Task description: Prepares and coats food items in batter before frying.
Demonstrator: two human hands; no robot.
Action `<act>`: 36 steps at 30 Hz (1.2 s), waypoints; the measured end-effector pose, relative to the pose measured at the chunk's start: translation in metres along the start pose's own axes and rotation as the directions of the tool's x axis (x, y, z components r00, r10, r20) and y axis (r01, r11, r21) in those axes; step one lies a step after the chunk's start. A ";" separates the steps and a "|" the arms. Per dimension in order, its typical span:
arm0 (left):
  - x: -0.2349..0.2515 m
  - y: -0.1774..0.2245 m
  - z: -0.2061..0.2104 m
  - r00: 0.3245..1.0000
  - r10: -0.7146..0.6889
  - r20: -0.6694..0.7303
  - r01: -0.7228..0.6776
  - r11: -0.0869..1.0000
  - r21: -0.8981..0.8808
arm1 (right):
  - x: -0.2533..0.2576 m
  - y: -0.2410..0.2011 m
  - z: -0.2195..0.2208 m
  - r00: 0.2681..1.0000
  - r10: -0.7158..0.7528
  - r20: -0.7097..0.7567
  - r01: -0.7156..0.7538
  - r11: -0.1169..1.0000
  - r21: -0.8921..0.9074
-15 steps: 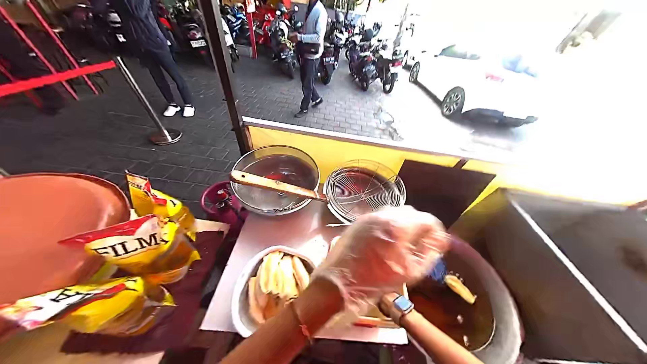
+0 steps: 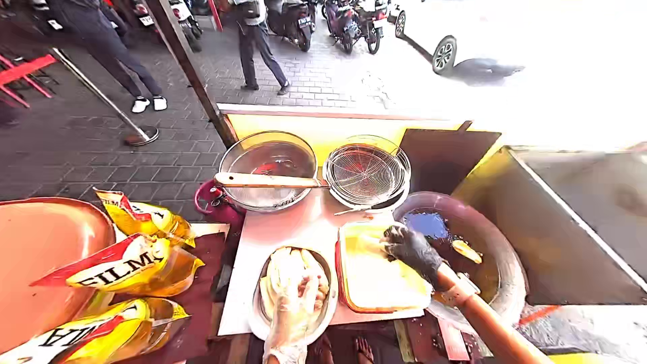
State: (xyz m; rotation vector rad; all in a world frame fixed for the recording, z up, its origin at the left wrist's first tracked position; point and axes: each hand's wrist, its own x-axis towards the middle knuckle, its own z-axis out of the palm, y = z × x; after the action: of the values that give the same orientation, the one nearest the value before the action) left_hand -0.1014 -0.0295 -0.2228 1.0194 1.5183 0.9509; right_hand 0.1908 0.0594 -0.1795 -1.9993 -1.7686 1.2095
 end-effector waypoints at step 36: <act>0.000 -0.019 -0.040 1.000 0.000 0.031 -0.001 0.999 0.039 | 0.045 0.002 0.096 0.947 0.053 0.316 0.207 0.652 -0.729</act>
State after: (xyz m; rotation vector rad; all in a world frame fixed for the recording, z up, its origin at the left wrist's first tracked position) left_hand -0.1432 -0.0382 -0.2342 1.0576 1.5159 0.9057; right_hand 0.1242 0.0663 -0.2614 -2.1373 -2.8696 0.8389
